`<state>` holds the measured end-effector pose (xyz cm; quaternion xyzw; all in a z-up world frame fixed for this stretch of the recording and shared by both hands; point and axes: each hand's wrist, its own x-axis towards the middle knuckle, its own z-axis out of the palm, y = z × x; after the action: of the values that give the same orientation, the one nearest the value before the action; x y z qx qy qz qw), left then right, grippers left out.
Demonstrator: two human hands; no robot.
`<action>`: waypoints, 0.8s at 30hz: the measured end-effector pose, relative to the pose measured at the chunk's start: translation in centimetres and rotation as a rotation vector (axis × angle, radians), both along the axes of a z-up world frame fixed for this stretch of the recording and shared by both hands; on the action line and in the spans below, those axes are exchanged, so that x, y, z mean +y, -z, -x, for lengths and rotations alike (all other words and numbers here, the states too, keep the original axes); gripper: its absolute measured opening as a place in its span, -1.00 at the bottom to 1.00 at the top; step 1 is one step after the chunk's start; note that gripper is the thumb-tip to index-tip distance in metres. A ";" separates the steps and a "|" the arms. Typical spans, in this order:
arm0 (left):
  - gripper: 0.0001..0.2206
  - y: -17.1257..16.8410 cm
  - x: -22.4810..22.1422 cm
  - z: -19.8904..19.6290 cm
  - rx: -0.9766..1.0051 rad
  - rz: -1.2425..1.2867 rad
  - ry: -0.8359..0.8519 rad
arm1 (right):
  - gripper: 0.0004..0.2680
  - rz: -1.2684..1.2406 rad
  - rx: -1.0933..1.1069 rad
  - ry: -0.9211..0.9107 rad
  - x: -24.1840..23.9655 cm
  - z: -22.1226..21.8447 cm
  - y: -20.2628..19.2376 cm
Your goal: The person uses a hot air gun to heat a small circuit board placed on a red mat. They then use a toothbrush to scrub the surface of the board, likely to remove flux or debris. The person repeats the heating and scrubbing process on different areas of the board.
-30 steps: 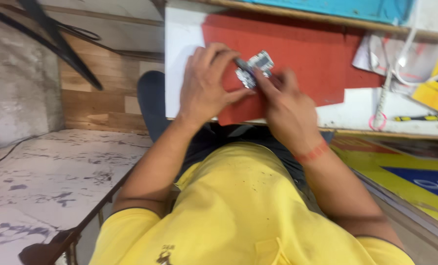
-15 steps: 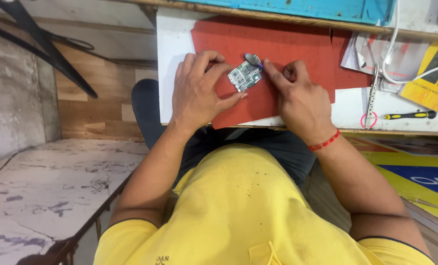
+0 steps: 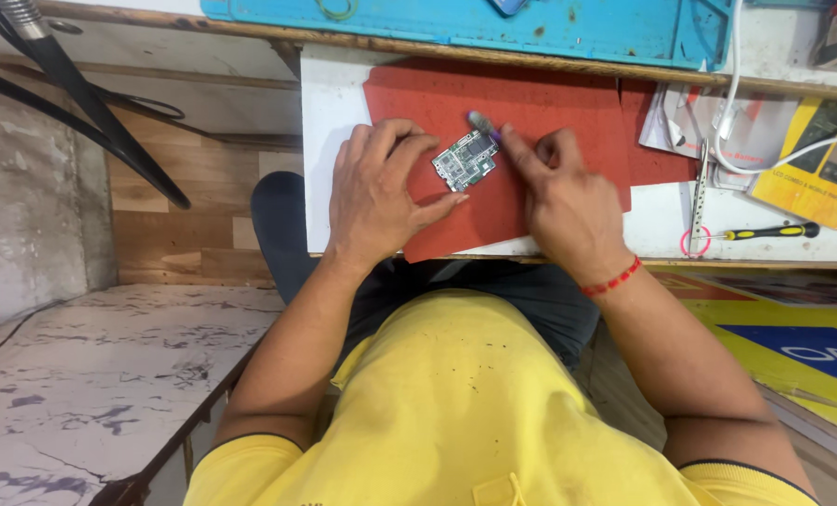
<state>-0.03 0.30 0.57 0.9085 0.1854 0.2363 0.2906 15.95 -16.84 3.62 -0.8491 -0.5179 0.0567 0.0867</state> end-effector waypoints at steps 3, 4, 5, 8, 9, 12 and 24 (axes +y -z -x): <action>-0.50 -0.4 0.0 0.0 0.044 -0.008 -0.002 | -0.53 0.053 0.129 -0.207 -1.0 1.9 -0.5; -0.50 -0.4 0.0 0.0 0.035 -0.003 0.001 | -0.56 0.024 0.120 -0.136 -0.9 1.6 -0.5; -0.49 -0.5 0.0 0.1 0.027 0.001 0.003 | -0.58 -0.004 0.111 -0.065 -0.8 1.0 -0.5; -0.49 -0.5 -0.1 -0.1 0.014 0.007 0.001 | -0.55 0.012 0.138 -0.056 -1.6 1.1 -0.8; -0.50 -0.6 0.1 -0.1 0.016 0.003 0.000 | -0.53 0.030 0.160 -0.087 -1.9 1.4 -0.9; -0.52 -0.6 0.0 -0.2 0.034 0.010 -0.001 | -0.55 -0.061 0.200 -0.054 -2.2 1.8 -0.6; -0.52 -0.1 0.1 -0.1 0.001 0.000 0.006 | -0.55 -0.045 0.106 0.040 0.0 2.0 1.3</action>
<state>0.07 0.37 0.63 0.9092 0.1826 0.2351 0.2911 13.98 -16.87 2.34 -0.8530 -0.4965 0.0882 0.1341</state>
